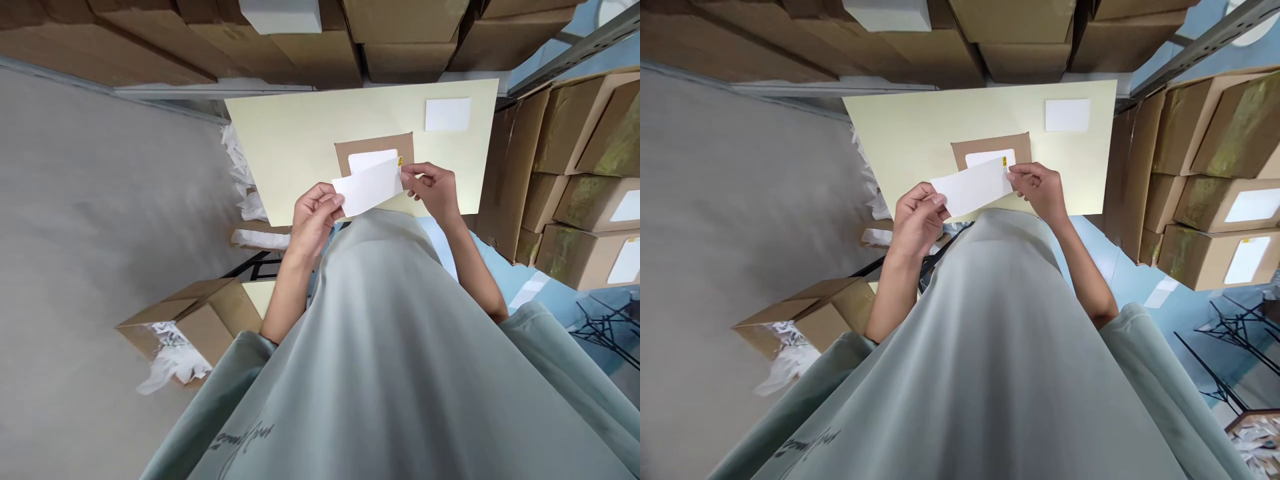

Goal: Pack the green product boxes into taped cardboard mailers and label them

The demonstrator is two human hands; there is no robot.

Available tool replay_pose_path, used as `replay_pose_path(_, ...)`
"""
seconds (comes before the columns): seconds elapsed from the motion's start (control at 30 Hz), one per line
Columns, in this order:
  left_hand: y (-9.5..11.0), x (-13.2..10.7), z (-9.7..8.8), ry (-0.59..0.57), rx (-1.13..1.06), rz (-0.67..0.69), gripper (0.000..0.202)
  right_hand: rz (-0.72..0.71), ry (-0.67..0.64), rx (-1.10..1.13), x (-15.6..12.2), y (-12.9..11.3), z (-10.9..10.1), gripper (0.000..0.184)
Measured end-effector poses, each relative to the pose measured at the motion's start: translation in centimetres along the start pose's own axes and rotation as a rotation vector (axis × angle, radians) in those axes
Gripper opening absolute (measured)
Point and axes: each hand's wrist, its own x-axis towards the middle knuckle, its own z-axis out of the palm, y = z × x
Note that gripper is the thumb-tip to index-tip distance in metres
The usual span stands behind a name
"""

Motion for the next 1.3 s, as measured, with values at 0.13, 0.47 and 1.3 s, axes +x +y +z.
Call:
replay_pose_path(0.13, -0.9, 0.1, 0.4, 0.002, 0.009, 0.017, 0.053, 0.068, -0.108, 0.049, 0.6, 0.7, -0.6, 0.041)
replay_pose_path(0.47, -1.9, 0.3, 0.3, 0.008, 0.067, 0.044, 0.047, 0.099, -0.145, 0.091, 1.1, 2.8, -0.6, 0.042)
replay_pose_path(1.3, -8.5, 10.3, -3.7, 0.074, 0.378, 0.331, 0.043, -0.223, -0.001, -0.255, 2.3, 5.6, 0.3, 0.021)
